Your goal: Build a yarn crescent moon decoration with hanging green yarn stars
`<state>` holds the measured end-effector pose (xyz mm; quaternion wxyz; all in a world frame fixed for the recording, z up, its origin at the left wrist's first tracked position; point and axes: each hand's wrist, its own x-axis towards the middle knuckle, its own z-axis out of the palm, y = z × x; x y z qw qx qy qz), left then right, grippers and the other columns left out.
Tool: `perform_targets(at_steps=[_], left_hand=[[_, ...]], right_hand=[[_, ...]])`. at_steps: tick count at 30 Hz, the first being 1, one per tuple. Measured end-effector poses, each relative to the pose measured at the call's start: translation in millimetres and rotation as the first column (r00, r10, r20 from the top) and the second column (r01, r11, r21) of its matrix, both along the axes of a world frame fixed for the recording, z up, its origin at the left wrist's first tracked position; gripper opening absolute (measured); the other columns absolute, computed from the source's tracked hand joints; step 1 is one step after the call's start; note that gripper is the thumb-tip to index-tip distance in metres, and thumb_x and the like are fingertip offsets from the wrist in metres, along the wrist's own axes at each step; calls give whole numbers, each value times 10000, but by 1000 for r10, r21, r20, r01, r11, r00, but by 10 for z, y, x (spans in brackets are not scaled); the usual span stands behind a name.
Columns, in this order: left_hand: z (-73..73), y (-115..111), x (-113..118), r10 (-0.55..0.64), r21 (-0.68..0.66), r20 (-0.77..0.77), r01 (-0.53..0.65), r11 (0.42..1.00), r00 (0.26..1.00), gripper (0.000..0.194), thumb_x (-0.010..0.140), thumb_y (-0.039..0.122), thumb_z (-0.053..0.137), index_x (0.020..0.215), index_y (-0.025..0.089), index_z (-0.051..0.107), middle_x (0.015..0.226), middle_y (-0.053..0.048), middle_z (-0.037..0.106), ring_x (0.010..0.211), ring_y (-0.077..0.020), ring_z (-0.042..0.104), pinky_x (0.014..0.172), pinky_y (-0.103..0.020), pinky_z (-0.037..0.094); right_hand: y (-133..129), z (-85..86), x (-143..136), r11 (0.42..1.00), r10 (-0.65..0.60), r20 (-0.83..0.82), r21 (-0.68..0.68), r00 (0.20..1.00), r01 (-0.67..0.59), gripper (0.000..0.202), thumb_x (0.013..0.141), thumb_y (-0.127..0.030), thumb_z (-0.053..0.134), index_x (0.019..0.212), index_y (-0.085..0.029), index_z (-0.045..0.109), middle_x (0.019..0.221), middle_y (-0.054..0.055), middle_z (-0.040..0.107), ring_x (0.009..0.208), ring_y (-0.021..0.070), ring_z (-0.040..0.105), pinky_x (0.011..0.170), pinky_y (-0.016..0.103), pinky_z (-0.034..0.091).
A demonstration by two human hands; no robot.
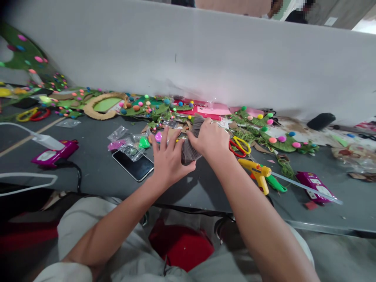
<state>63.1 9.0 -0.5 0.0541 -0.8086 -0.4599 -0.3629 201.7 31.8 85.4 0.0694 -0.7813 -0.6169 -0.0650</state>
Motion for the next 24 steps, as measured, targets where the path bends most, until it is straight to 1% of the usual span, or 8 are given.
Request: perform_targets(at_steps=[6, 11, 17, 19, 21, 22, 23, 24], left_hand=[[-41, 9, 25, -25, -24, -11, 25, 999, 1000, 627, 794, 408, 715, 1350, 153, 577, 1569, -142, 491, 1552, -411, 240, 1250, -694, -42], [-70, 24, 45, -41, -18, 5, 41, 999, 999, 641, 806, 398, 707, 1382, 153, 568, 1554, -149, 509, 1548, -404, 256, 1246, -697, -57], [-75, 14, 59, -37, -37, 7, 37, 999, 999, 637, 823, 414, 691, 1387, 146, 564, 1556, -128, 511, 1548, -404, 254, 1243, -706, -50], [-40, -11, 54, -48, -41, 2, 48, 998, 999, 649, 821, 426, 702, 1391, 153, 556, 1564, -126, 501, 1552, -401, 243, 1235, -707, -79], [45, -34, 6, -85, -39, 16, 85, 996, 996, 703, 808, 494, 725, 1402, 166, 543, 1592, -141, 461, 1554, -409, 231, 1223, -720, -87], [105, -37, -41, -108, -39, 38, 109, 993, 993, 749, 797, 547, 731, 1414, 174, 530, 1611, -152, 429, 1554, -412, 230, 1222, -726, -72], [171, -30, -105, -108, -31, 98, 111, 993, 989, 781, 776, 612, 729, 1407, 195, 535, 1612, -149, 428, 1550, -412, 242, 1229, -722, -32], [236, -9, -183, -93, -26, 183, 100, 995, 979, 761, 768, 638, 723, 1386, 228, 551, 1604, -126, 446, 1551, -394, 249, 1244, -701, 32]], right_hand=[[105, -31, -2, 1000, -4, -34, -10, 999, 4, 663, 859, -590, 523, 1247, -53, 551, 1103, 270, 717, 1031, 410, 701, 845, 465, 543], [147, -73, 27, 998, -53, -58, -41, 997, 51, 672, 849, -615, 524, 1263, -86, 549, 1161, 258, 707, 1072, 421, 691, 865, 491, 541], [152, -74, -14, 999, -11, -62, -34, 998, 9, 692, 851, -614, 515, 1281, -72, 551, 1149, 261, 713, 1087, 420, 692, 867, 488, 545], [159, -53, 10, 999, -5, -63, -34, 998, 3, 681, 851, -596, 519, 1284, -72, 557, 1158, 258, 714, 1099, 417, 689, 872, 481, 543], [161, -18, 87, 999, -9, -53, -45, 999, 6, 668, 842, -583, 532, 1274, -75, 576, 1174, 256, 712, 1103, 419, 686, 872, 483, 540], [157, 1, 145, 998, -13, -43, -58, 999, 10, 664, 832, -583, 544, 1263, -80, 591, 1183, 256, 710, 1100, 420, 685, 868, 484, 539], [148, 18, 209, 997, -12, -32, -79, 999, 9, 656, 823, -585, 554, 1247, -88, 609, 1190, 255, 708, 1093, 420, 686, 859, 483, 537], [132, 30, 275, 994, 1, -22, -112, 1000, -3, 638, 817, -585, 559, 1227, -100, 629, 1194, 249, 710, 1082, 415, 688, 846, 476, 536]])
